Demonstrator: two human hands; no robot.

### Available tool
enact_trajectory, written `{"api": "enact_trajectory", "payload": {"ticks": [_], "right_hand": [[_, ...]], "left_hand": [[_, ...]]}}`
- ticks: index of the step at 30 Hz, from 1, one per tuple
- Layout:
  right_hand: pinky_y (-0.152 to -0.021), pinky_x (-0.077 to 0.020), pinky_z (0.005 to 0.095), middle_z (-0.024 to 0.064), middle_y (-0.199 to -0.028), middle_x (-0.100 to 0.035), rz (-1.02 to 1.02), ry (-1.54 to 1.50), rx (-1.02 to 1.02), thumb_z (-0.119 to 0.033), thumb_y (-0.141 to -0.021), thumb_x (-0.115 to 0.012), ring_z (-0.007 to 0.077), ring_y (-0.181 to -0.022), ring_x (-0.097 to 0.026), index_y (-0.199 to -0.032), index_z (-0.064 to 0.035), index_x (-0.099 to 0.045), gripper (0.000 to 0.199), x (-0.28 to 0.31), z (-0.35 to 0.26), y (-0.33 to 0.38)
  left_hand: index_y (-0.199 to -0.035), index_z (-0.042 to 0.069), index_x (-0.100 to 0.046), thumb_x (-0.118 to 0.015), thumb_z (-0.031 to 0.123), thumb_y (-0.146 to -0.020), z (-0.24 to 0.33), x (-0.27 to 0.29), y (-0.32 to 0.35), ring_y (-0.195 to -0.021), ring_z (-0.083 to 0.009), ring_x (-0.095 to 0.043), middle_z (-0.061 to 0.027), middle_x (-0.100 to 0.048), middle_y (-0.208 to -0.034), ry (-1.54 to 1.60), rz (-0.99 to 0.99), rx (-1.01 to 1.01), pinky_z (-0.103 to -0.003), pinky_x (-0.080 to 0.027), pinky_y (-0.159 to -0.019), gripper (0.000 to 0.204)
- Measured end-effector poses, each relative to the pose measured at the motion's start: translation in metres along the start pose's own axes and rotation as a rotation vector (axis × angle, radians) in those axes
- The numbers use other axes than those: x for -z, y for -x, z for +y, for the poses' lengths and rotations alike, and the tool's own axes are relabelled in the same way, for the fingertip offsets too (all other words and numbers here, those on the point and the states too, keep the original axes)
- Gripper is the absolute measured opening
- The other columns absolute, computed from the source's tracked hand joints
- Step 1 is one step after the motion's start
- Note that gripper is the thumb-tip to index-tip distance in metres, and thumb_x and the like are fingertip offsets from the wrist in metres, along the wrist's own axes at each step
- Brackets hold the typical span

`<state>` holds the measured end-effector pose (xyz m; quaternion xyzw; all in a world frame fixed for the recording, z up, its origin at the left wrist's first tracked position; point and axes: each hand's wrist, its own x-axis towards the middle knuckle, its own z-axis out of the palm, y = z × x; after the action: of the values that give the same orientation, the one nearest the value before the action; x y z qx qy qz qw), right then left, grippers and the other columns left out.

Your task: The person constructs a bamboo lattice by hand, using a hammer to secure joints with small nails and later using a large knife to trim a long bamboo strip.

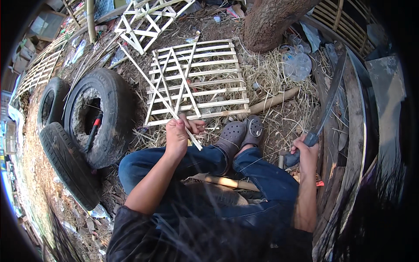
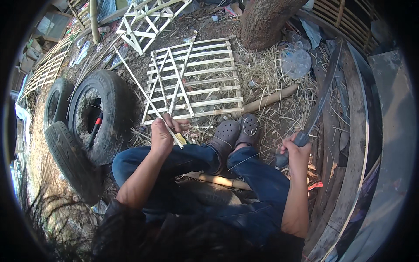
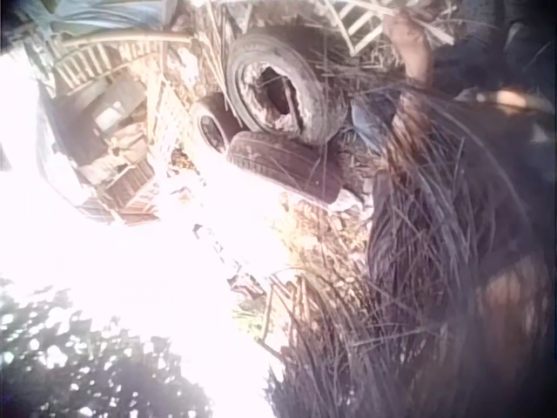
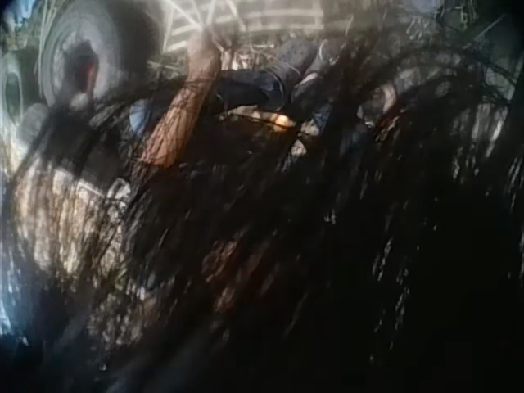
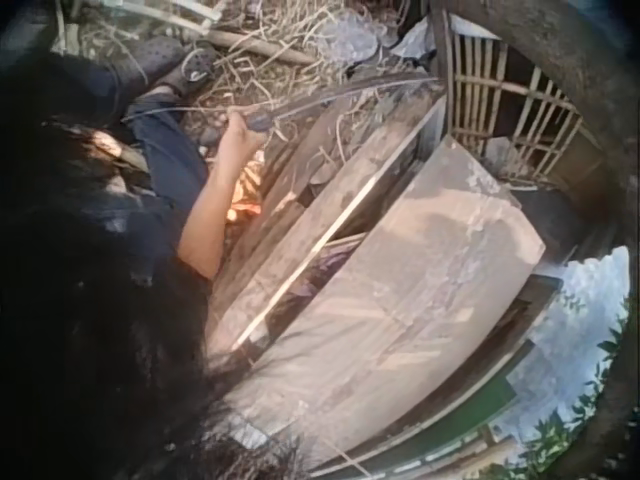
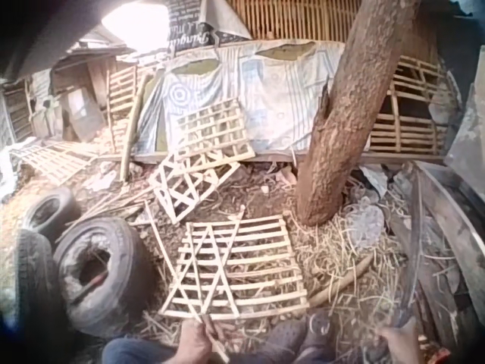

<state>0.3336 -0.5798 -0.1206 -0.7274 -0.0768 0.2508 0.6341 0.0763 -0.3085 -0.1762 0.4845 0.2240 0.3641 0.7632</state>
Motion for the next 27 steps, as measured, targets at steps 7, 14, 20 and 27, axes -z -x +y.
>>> {"api": "enact_trajectory", "payload": {"ticks": [7,14,20,27], "right_hand": [[-0.079,-0.0519,0.0299,0.0108,-0.097,-0.068,-0.149,0.414,0.099,-0.011,-0.076,-0.076,0.0151,-0.086,-0.065,-0.110,0.0030,-0.063,0.039,-0.006,0.028,0.009],[-0.084,-0.0502,0.0325,0.0130,-0.099,-0.067,-0.715,-0.088,-0.095,-0.006,-0.075,-0.077,0.0185,-0.101,-0.063,-0.082,0.0008,-0.058,0.020,-0.102,0.016,0.076],[-0.071,-0.0529,0.0293,0.0144,-0.090,-0.069,-0.570,0.056,0.004,0.001,-0.076,-0.073,0.0170,-0.084,-0.067,-0.069,-0.0024,-0.050,0.024,-0.117,0.015,0.092],[-0.067,-0.0514,0.0283,0.0116,-0.081,-0.069,-0.582,-0.064,-0.059,0.002,-0.075,-0.071,0.0121,-0.076,-0.064,-0.069,-0.0027,-0.049,0.024,-0.116,0.007,0.091]], "left_hand": [[-0.069,0.003,-0.055,-0.080,0.037,-0.077,-0.008,-0.036,0.012,-0.074,-0.0219,-0.065,-0.0090,-0.062,-0.064,0.001,-0.063,-0.119,-0.042,-0.052,-0.088,0.042],[-0.070,0.001,-0.054,-0.083,0.026,-0.073,-0.013,-0.061,0.035,-0.079,-0.0174,-0.060,-0.0112,-0.065,-0.080,-0.070,-0.025,-0.053,-0.031,-0.047,-0.073,0.038],[-0.069,0.003,-0.052,-0.082,0.037,-0.074,-0.012,-0.072,0.054,-0.072,-0.0124,-0.055,-0.0105,-0.064,-0.080,-0.092,-0.004,0.121,-0.027,-0.043,-0.064,0.045],[-0.077,0.000,-0.058,-0.075,0.048,-0.080,-0.016,-0.081,0.061,-0.071,-0.0114,-0.058,-0.0110,-0.065,-0.082,-0.123,-0.015,0.171,-0.026,-0.046,-0.060,0.050]]}}
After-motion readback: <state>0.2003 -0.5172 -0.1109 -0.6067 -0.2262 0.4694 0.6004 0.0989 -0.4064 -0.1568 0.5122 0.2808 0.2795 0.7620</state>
